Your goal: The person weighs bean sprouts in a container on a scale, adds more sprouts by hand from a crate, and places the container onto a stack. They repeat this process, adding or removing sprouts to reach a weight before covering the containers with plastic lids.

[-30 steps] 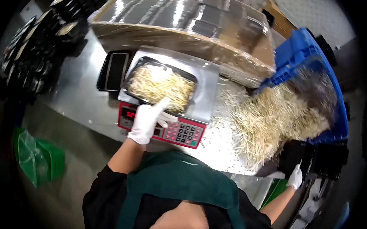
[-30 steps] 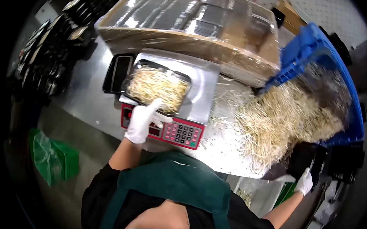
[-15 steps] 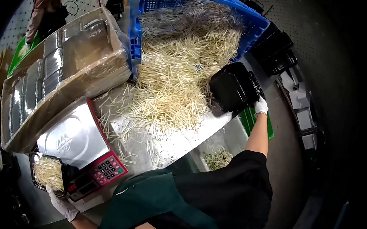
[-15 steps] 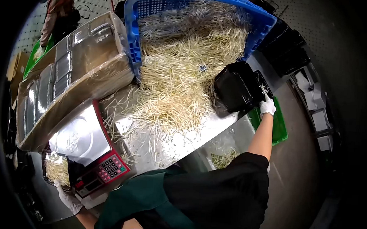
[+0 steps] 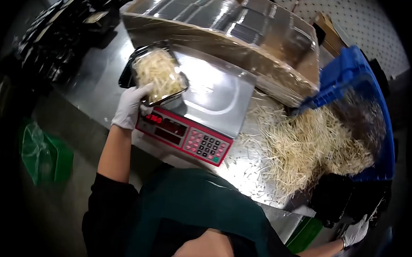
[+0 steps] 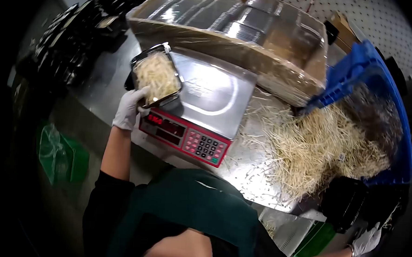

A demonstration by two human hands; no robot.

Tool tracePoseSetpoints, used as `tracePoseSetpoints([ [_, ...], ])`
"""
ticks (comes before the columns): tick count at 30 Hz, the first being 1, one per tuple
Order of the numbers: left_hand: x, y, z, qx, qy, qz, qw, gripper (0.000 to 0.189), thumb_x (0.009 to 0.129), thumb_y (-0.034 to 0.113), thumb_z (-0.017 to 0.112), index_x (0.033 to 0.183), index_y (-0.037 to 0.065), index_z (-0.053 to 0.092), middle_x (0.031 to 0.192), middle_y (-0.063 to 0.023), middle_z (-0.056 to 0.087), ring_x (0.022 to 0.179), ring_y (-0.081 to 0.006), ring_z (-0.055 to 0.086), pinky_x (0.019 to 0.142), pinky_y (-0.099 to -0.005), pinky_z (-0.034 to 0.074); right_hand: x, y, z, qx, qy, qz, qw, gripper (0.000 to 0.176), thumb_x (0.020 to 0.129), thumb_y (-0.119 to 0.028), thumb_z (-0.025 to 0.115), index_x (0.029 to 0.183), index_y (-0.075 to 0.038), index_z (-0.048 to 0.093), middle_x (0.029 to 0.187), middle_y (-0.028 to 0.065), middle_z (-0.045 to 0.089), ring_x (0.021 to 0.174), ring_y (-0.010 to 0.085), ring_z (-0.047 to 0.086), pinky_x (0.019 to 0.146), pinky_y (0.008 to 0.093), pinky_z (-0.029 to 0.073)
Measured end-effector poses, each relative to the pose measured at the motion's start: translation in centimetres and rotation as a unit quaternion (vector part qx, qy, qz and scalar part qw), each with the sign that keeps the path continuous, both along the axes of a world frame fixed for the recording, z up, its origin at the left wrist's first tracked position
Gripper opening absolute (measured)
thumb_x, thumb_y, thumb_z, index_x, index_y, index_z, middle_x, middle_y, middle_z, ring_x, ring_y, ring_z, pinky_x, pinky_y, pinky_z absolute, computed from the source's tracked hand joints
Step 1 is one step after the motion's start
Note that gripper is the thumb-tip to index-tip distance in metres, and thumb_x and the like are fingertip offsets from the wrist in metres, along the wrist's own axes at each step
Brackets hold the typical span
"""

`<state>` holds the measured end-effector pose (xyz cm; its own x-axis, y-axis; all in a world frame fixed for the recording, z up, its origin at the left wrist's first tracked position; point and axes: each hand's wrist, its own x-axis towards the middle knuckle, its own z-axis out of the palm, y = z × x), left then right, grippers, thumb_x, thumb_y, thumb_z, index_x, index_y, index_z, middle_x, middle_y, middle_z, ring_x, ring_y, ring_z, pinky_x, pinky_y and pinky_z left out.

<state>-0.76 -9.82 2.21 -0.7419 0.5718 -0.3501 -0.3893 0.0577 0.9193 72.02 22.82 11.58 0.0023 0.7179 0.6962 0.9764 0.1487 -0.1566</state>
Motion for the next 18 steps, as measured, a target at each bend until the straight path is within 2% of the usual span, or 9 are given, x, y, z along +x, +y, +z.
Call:
tracePoseSetpoints([
  [2,-1.3,-0.3,0.9,-0.211,0.263,0.053,0.94,0.057,0.075,0.034,0.075,0.107,-0.005,0.048,0.093,-0.0137,0.057,0.076,-0.019,0.06,0.066,-0.0298,0.051,-8.6,-1.4,1.1,-0.012,0.089,0.078,0.993,0.027,0.091,-0.013,0.054,0.112,0.002,0.063,0.107,0.0112,0.064,0.088,0.0159,0.061,0.074,0.0264,0.051],
  [3,-1.9,0.1,2.0,-0.192,0.36,0.079,0.91,0.068,0.075,0.031,0.075,0.12,-0.008,0.041,0.109,-0.0193,0.054,0.098,-0.0266,0.057,0.086,-0.0364,0.047,-15.7,-3.1,1.9,-0.026,0.177,0.136,0.974,0.025,0.09,-0.007,0.054,0.11,0.003,0.063,0.105,0.0112,0.064,0.088,0.0166,0.061,0.074,0.0258,0.051],
  [4,-4.3,2.0,3.5,-0.075,0.555,0.027,0.828,0.077,0.075,0.027,0.073,0.131,-0.008,0.034,0.123,-0.0232,0.049,0.109,-0.0332,0.053,0.095,-0.0397,0.042,-22.9,-4.6,0.9,0.026,-0.044,0.198,0.979,0.027,0.086,0.004,0.051,0.109,0.003,0.064,0.098,0.0115,0.063,0.085,0.0181,0.06,0.074,0.0268,0.05],
  [5,-5.4,4.2,2.8,-0.167,0.687,0.05,0.706,0.083,0.078,0.032,0.067,0.139,-0.005,0.025,0.135,-0.0238,0.041,0.122,-0.0361,0.043,0.105,-0.0422,0.03,-26.9,-5.1,-0.4,-0.034,0.058,0.254,0.965,0.025,0.082,0.003,0.062,0.106,0.002,0.066,0.096,0.013,0.065,0.09,0.022,0.059,0.083,0.0316,0.046],
  [6,-8.0,6.7,0.6,-0.185,0.778,0.031,0.6,0.08,0.083,0.04,0.058,0.142,-0.003,0.025,0.141,-0.0236,0.035,0.131,-0.0346,0.033,0.11,-0.0426,0.022,-31.2,-6.2,-0.8,-0.095,0.005,0.288,0.953,0.026,0.08,0.001,0.064,0.106,0.002,0.065,0.095,0.0131,0.065,0.088,0.0216,0.06,0.08,0.0314,0.046],
  [9,-8.1,8.9,-0.7,-0.307,0.746,-0.142,0.574,0.072,0.089,0.04,0.05,0.143,-0.001,0.025,0.143,-0.0231,0.035,0.134,-0.0337,0.032,0.11,-0.0447,0.022,-41.5,-9.7,-2.9,-0.047,-0.101,0.447,0.888,0.028,0.075,0.002,0.066,0.102,-0.003,0.067,0.092,0.0116,0.066,0.086,0.0246,0.061,0.077,0.0341,0.047],
  [15,-7.8,9.4,-1.1,-0.326,0.741,-0.121,0.575,0.068,0.092,0.041,0.044,0.144,0.002,0.024,0.144,-0.0198,0.035,0.134,-0.0324,0.033,0.11,-0.0484,0.021,-52.5,-12.1,-9.2,-0.107,-0.177,0.465,0.861,0.033,0.074,-0.025,0.072,0.099,-0.006,0.062,0.098,0.0098,0.065,0.086,0.0284,0.059,0.073,0.0363,0.048],
  [17,-8.1,8.0,0.0,-0.258,0.745,-0.088,0.609,0.06,0.091,0.034,0.051,0.139,0.001,0.035,0.14,-0.0204,0.04,0.131,-0.0313,0.037,0.108,-0.0452,0.027,-54.9,-12.8,-9.8,-0.062,-0.175,0.51,0.84,0.044,0.073,-0.033,0.073,0.104,-0.004,0.06,0.101,0.0122,0.063,0.09,0.03,0.059,0.078,0.0384,0.048],
  [18,-8.7,6.8,1.1,-0.124,0.695,-0.034,0.708,0.054,0.09,0.032,0.054,0.131,-0.001,0.045,0.137,-0.0222,0.043,0.128,-0.0317,0.041,0.107,-0.0419,0.029,-55.1,-13.5,-8.7,-0.084,-0.178,0.514,0.835,0.056,0.069,-0.039,0.074,0.108,-0.002,0.058,0.105,0.0146,0.062,0.095,0.0319,0.059,0.084,0.0403,0.048],
])
